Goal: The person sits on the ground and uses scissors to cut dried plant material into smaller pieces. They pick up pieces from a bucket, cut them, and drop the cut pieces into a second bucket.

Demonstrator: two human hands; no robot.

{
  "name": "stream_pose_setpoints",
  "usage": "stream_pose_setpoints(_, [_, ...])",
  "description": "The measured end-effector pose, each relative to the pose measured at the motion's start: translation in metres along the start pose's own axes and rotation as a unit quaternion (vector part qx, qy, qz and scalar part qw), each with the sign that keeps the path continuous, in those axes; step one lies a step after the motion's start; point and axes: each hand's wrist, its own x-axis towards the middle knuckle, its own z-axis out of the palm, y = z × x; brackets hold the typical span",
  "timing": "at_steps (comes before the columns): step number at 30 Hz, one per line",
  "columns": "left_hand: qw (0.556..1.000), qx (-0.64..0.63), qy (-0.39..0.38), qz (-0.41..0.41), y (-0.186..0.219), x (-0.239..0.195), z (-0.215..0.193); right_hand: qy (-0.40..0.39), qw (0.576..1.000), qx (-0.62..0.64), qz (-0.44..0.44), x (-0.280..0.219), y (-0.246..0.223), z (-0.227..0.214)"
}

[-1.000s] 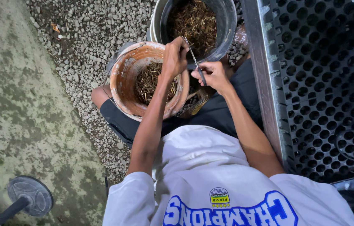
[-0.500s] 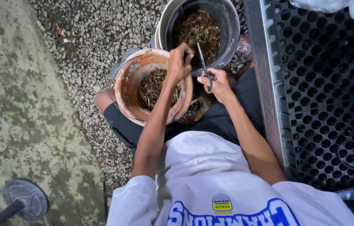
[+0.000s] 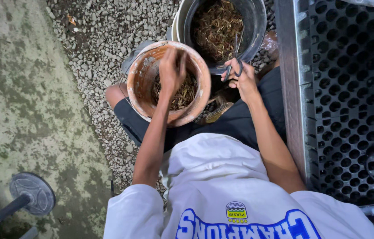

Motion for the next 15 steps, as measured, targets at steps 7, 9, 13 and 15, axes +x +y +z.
stream_pose_setpoints(7, [0.962, 0.162, -0.210, -0.060, -0.061, -0.049, 0.061, 0.008, 0.999, -0.046, -0.011, 0.002, 0.008, 0.004])
stream_pose_setpoints(9, [0.950, 0.211, -0.221, -0.067, -0.071, -0.056, 0.088, 0.009, 0.998, -0.063, -0.018, 0.000, 0.006, 0.004])
stream_pose_setpoints(13, [0.955, 0.211, -0.191, -0.081, -0.075, -0.056, 0.099, 0.017, 0.996, -0.081, -0.022, -0.003, 0.002, 0.007])
stream_pose_setpoints(15, [0.959, 0.187, -0.185, -0.107, -0.067, -0.054, 0.088, 0.024, 0.996, -0.081, -0.021, -0.004, 0.002, 0.004])
